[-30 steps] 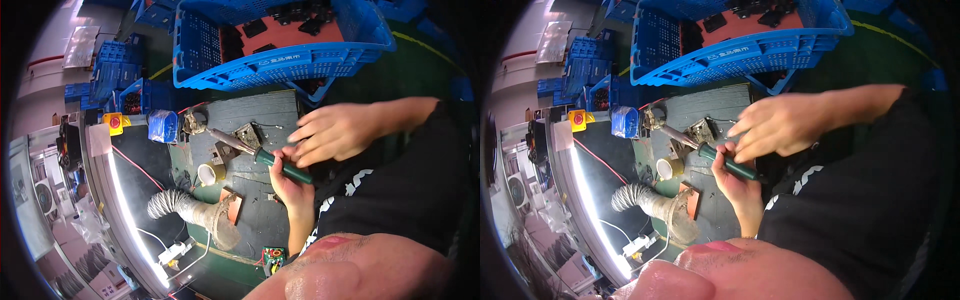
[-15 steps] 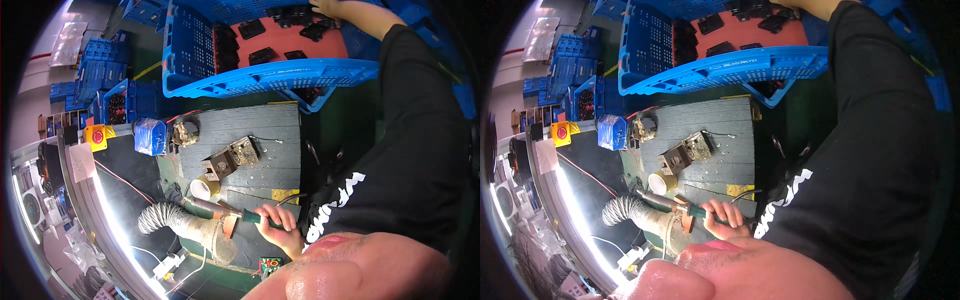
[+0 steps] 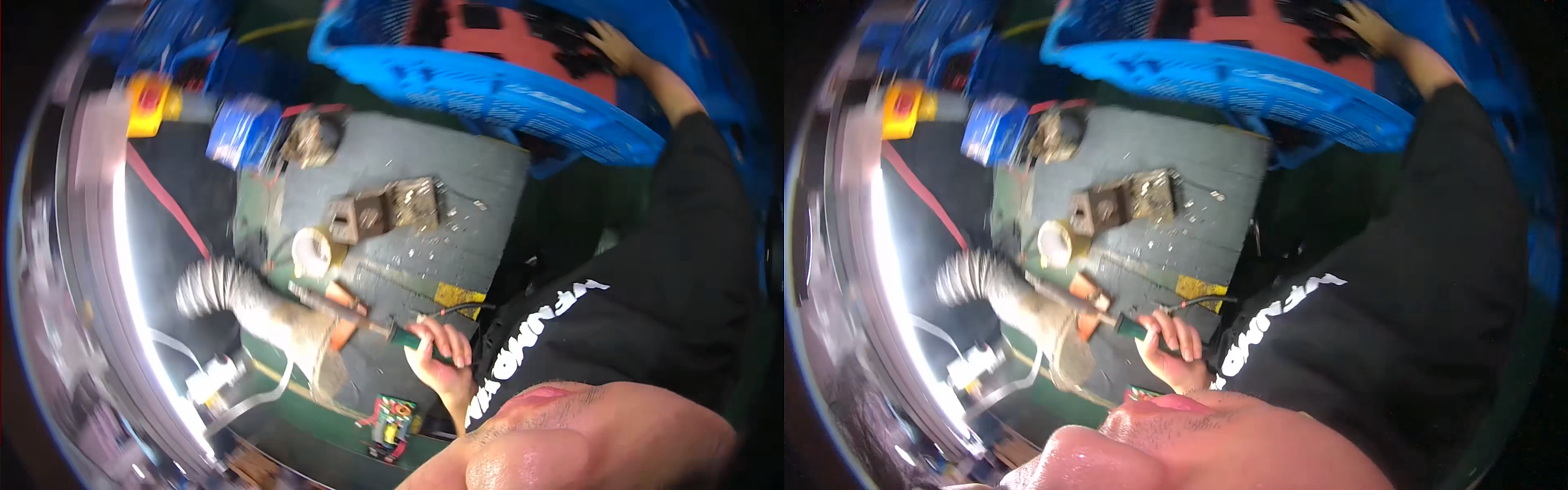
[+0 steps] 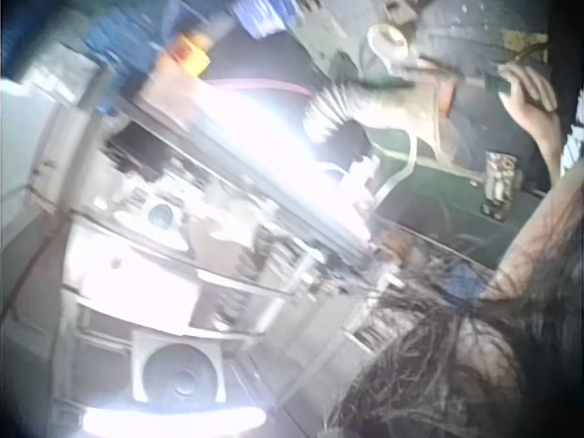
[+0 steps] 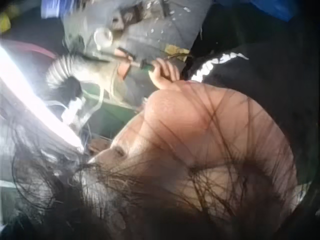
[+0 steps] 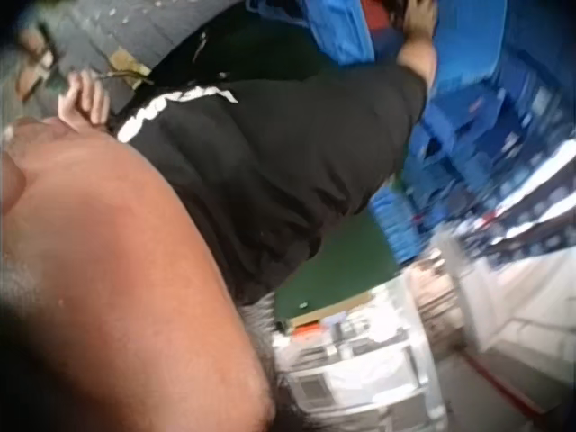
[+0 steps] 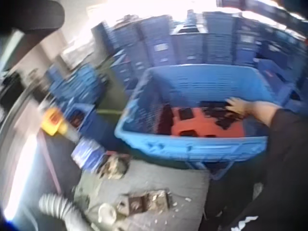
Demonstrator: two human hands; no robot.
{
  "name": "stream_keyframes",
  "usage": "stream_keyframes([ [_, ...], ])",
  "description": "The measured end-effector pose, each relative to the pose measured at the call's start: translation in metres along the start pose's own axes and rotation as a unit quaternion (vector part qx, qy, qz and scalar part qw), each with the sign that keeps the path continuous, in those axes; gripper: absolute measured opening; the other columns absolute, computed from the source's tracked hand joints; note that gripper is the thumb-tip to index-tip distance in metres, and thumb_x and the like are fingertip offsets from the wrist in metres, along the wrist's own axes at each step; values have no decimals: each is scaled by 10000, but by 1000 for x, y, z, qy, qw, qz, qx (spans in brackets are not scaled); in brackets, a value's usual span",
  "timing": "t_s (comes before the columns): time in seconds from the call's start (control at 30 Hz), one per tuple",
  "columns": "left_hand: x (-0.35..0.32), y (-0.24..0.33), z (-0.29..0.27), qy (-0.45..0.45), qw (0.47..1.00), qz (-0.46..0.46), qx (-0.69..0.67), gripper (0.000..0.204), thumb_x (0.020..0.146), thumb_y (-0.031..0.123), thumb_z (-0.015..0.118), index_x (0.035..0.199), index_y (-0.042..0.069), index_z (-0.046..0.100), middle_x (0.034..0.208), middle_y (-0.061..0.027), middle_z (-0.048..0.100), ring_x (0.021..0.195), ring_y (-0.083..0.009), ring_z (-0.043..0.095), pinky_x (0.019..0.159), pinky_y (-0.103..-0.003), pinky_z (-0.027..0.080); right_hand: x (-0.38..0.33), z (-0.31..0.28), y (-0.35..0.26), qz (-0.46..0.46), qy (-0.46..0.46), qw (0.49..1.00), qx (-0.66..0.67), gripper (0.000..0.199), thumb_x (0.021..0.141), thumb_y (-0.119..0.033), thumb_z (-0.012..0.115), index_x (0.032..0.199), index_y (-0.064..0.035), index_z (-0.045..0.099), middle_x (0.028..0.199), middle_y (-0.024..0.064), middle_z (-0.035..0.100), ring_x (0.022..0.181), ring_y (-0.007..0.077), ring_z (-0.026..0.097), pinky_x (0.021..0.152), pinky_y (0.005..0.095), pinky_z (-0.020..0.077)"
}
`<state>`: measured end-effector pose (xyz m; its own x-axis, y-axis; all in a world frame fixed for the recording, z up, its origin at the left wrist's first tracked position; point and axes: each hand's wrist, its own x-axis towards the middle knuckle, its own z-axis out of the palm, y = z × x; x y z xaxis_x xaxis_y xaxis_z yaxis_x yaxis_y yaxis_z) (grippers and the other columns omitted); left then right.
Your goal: The person solders wires to electronic components using a soldering iron and moves circuit boards on the workstation by hand.
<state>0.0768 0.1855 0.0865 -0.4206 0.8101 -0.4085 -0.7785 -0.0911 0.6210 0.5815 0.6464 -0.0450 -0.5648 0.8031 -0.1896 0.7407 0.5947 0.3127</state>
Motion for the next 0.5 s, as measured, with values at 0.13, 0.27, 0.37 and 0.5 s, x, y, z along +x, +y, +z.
stream_keyframes([
  [0.13, 3, -4, -2, 26, 999, -32, -15, 108, 915, 144, 531, 893, 75, 451, 606, -35, 401, 366, -133, 367, 304, -264, 323, 5, 54, 18, -28, 3, 999, 41, 869, 672, -131, 767, 1426, -25, 350, 1499, 241, 305, 1338, 469, 320, 1120, 494, 303],
  [0.27, -7, 8, -21, -37, 997, -25, -64, 140, 942, 142, 527, 910, 53, 425, 626, -53, 431, 406, -141, 417, 358, -265, 366, 9, 59, 66, -71, 75, 995, -13, 769, 785, -224, 692, 1436, 2, 352, 1456, 258, 375, 1360, 442, 327, 1146, 503, 225],
  [0.37, -12, 3, -32, -64, 995, -17, -70, 124, 949, 132, 514, 922, 44, 431, 635, -56, 449, 409, -131, 426, 360, -262, 376, 65, 33, 62, -110, 107, 987, -42, 740, 805, -254, 672, 1427, 4, 367, 1429, 270, 401, 1344, 444, 348, 1136, 503, 236],
  [0.5, -26, -11, -36, -29, 997, 13, -66, 115, 954, 129, 510, 928, 47, 434, 625, -49, 449, 409, -130, 435, 362, -260, 378, 66, -33, -76, -152, 42, 987, -1, 708, 798, -250, 677, 1394, 12, 402, 1386, 269, 439, 1309, 438, 386, 1111, 489, 274],
])
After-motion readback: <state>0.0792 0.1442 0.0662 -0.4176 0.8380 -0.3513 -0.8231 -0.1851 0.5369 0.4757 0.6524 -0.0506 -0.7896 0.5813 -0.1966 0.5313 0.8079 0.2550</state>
